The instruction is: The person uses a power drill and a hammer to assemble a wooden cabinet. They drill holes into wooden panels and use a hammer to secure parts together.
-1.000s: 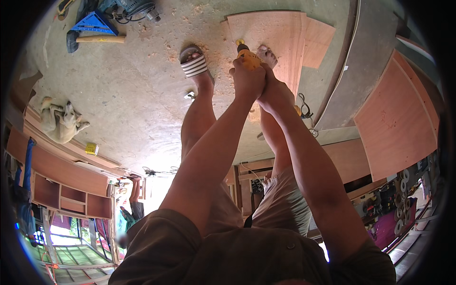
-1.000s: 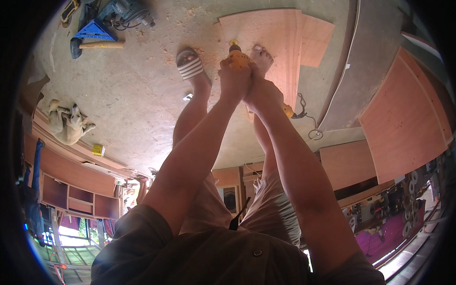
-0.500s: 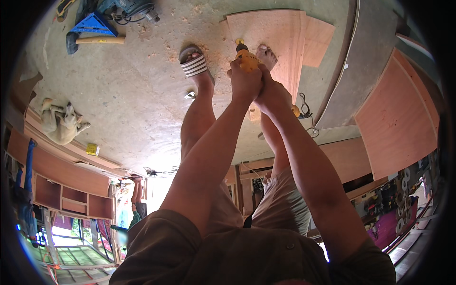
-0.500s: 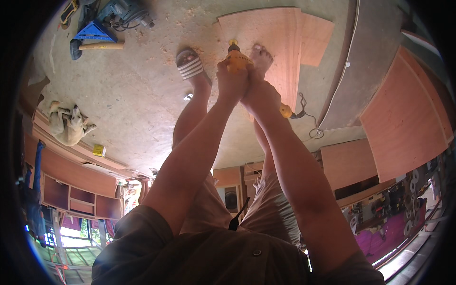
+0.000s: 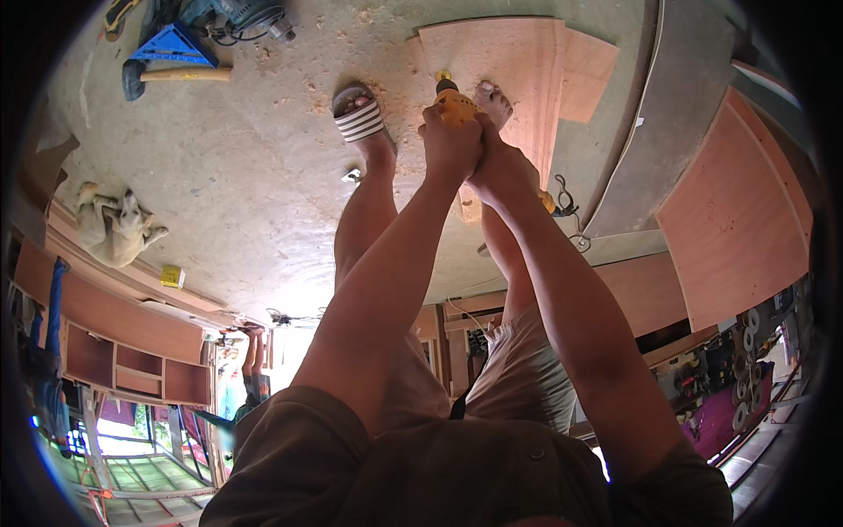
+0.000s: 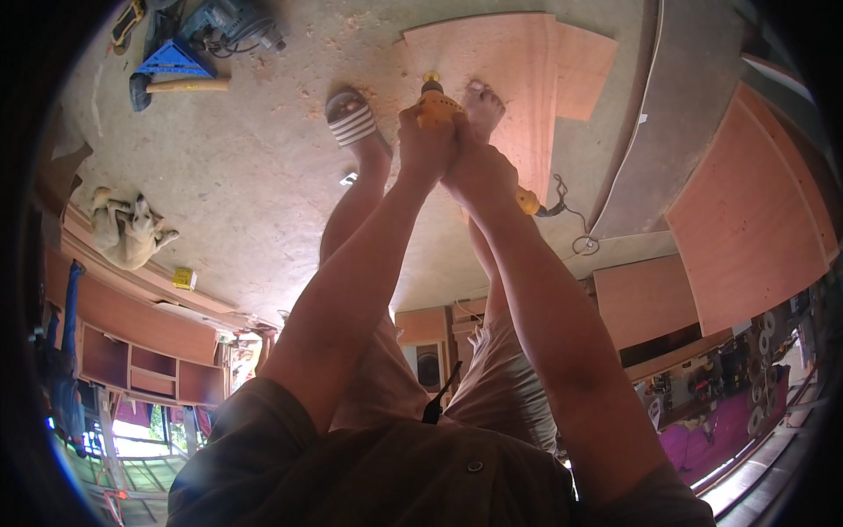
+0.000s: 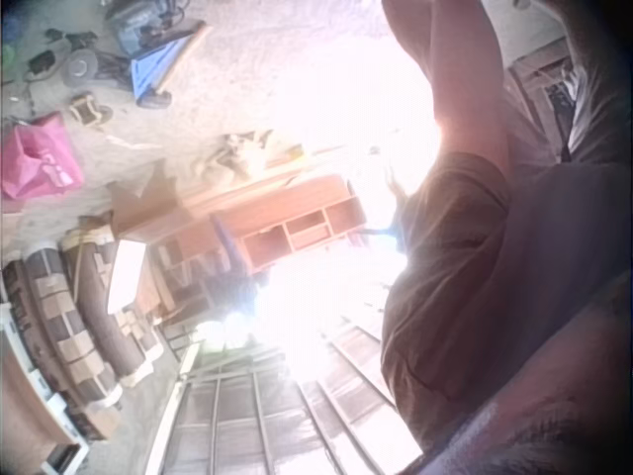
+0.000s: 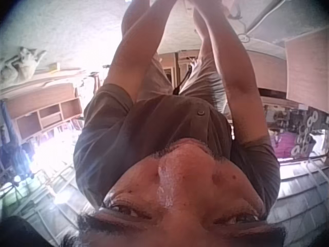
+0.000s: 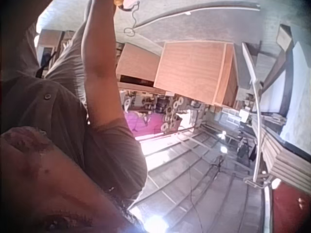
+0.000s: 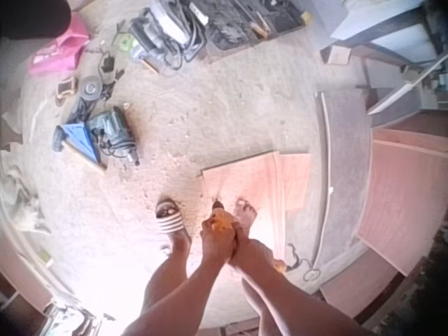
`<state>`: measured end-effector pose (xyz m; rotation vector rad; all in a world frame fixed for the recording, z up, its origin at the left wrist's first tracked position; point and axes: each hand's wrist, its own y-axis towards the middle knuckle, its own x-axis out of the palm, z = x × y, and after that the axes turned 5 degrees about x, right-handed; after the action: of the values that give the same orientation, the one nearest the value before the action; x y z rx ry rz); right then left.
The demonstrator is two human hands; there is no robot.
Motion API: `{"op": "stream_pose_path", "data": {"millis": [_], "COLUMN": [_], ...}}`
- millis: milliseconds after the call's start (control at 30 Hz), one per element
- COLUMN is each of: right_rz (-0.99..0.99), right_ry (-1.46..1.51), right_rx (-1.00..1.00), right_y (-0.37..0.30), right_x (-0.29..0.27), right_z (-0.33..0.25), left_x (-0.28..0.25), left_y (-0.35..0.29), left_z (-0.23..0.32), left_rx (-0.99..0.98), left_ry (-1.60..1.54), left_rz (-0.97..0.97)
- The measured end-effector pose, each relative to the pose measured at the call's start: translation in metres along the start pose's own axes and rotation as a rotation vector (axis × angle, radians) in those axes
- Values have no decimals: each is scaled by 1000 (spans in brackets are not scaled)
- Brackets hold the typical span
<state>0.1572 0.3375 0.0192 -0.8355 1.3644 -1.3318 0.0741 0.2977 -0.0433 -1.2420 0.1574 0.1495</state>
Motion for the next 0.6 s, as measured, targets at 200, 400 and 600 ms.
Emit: {"op": "stream_pose_path", "data": {"millis": [200, 400, 600], "right_rz": [-38, -62, -77], "right_ry": [4, -18, -26], "right_rx": [29, 55, 69], "right_y": [-4, -4, -5], "right_x": [-9, -16, -17], "right_z": [-5, -2, -2], "left_x": [-2, 5, 7], "left_y": [-2, -4, -6], "left_z": [8, 11, 12], "left_rx": [6, -41, -28], "left_ry": [-2, 23, 68], "left_rz": [3, 19, 33]}}
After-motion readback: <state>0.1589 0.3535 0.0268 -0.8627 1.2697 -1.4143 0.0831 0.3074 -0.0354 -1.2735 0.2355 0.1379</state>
